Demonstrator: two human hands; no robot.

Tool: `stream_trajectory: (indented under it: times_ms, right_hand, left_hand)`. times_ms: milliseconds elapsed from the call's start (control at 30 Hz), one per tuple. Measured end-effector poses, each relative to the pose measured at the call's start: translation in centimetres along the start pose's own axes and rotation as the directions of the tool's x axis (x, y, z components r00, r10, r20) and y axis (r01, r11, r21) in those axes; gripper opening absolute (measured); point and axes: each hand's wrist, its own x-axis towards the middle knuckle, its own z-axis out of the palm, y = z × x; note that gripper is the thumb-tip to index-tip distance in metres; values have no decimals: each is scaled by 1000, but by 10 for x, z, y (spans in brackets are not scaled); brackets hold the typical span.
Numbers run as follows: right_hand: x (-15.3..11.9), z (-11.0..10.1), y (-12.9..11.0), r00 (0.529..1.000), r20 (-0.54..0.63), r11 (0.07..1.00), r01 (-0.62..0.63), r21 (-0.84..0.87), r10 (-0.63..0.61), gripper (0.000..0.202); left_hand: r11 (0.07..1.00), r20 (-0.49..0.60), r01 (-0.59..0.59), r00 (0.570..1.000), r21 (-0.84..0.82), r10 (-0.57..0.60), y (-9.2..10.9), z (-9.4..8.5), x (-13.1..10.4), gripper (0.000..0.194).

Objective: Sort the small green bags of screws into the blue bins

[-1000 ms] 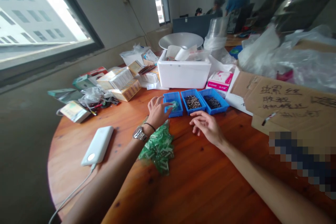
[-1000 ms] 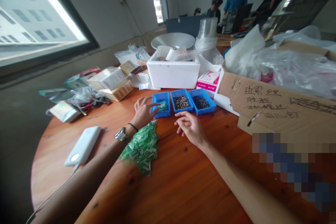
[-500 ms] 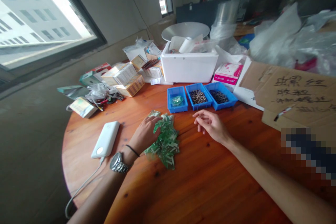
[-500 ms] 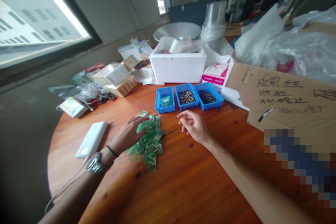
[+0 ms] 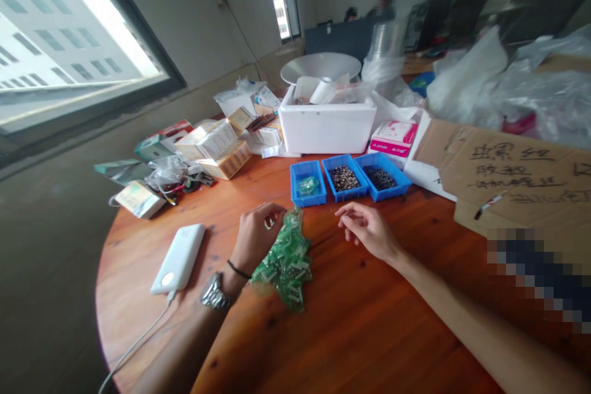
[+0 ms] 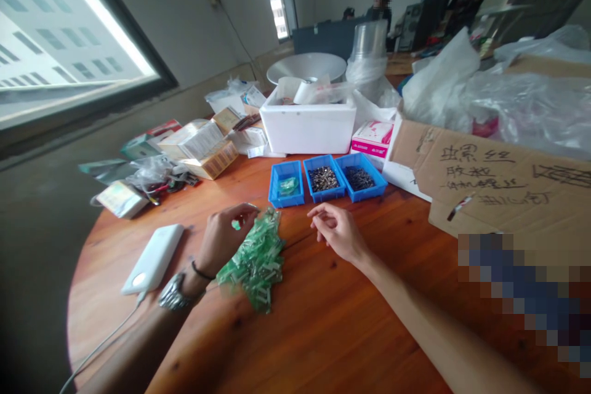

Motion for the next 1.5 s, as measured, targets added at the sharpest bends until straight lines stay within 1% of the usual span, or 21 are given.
stream_trajectory:
  times_ms: [67,100,200,267,300,367,433,533,633,667,800,833,900,967,1067,1133,1233,1267,1367,1433,1500]
  right_hand:
    - [-2,4,-6,1000,25,999,-13,40,12,31]
    - [-2,6,-9,998,51,997,-27,71,23,34]
    - [-3,12,-16,994,78,981,-90,172,78,41]
    - [-2,13,-18,990,2,959,-134,249,138,43]
    - [-1,12,-18,984,-36,944,-157,290,175,44]
    - [1,9,-19,968,-34,908,-223,356,251,47]
    - [1,7,-18,955,34,882,-287,374,296,47]
    - [2,4,-16,951,53,886,-304,349,306,43]
    - [2,3,-12,969,-29,938,-231,259,246,39]
    - [2,2,-10,978,-70,962,-177,209,195,36]
    - [1,4,-7,982,-169,997,82,11,-79,22]
    - [0,4,-7,977,-166,991,133,-22,-135,19]
    - [-2,6,-6,968,-145,978,199,-61,-206,19]
    - [-5,8,-6,970,-124,978,204,-51,-209,20]
    - [-7,9,-6,985,-99,990,141,-15,-142,30]
    - [-6,8,-6,987,-105,992,123,8,-122,36]
    - [-4,5,-4,984,-125,990,135,43,-129,34]
    - [-3,4,-3,984,-123,990,135,45,-128,34]
    - [-1,2,-2,986,-107,991,131,36,-126,32]
    - [0,1,-1,987,-101,991,131,35,-127,31]
    - [0,0,1,987,-102,991,130,43,-125,31]
  left_hand:
    - [956,32,131,991,-263,-127,16,2,1,22]
    - [893,81,192,981,-407,-174,23,5,1,25]
    - [584,245,345,938,-735,-245,41,26,1,32]
    - [384,334,412,907,-826,-256,48,43,0,39]
    - [314,366,432,897,-846,-250,51,51,-1,42]
    - [234,401,451,886,-861,-231,55,63,-4,44]
    - [211,429,471,877,-857,-217,57,71,-7,44]
    - [276,460,505,862,-818,-212,56,75,-11,45]
    - [404,415,474,881,-783,-228,51,74,-11,42]
    - [410,412,472,881,-780,-231,50,73,-10,40]
    - [321,453,495,869,-808,-200,52,62,-4,39]
    - [346,434,476,879,-808,-196,53,59,-3,40]
    - [480,363,407,913,-777,-186,55,56,-1,39]
    - [623,292,327,943,-710,-163,54,55,2,35]
    - [757,191,228,972,-612,-138,44,52,15,29]
    - [822,87,153,988,-549,-126,33,48,34,26]
    - [920,-50,34,997,-391,-58,15,41,74,22]
    - [950,-51,10,998,-311,-27,10,39,87,21]
    - [995,94,-19,995,-94,28,-2,35,109,10]
    - [999,112,-47,993,-19,49,-10,30,109,8]
    - [994,69,-93,994,55,89,-20,21,99,16]
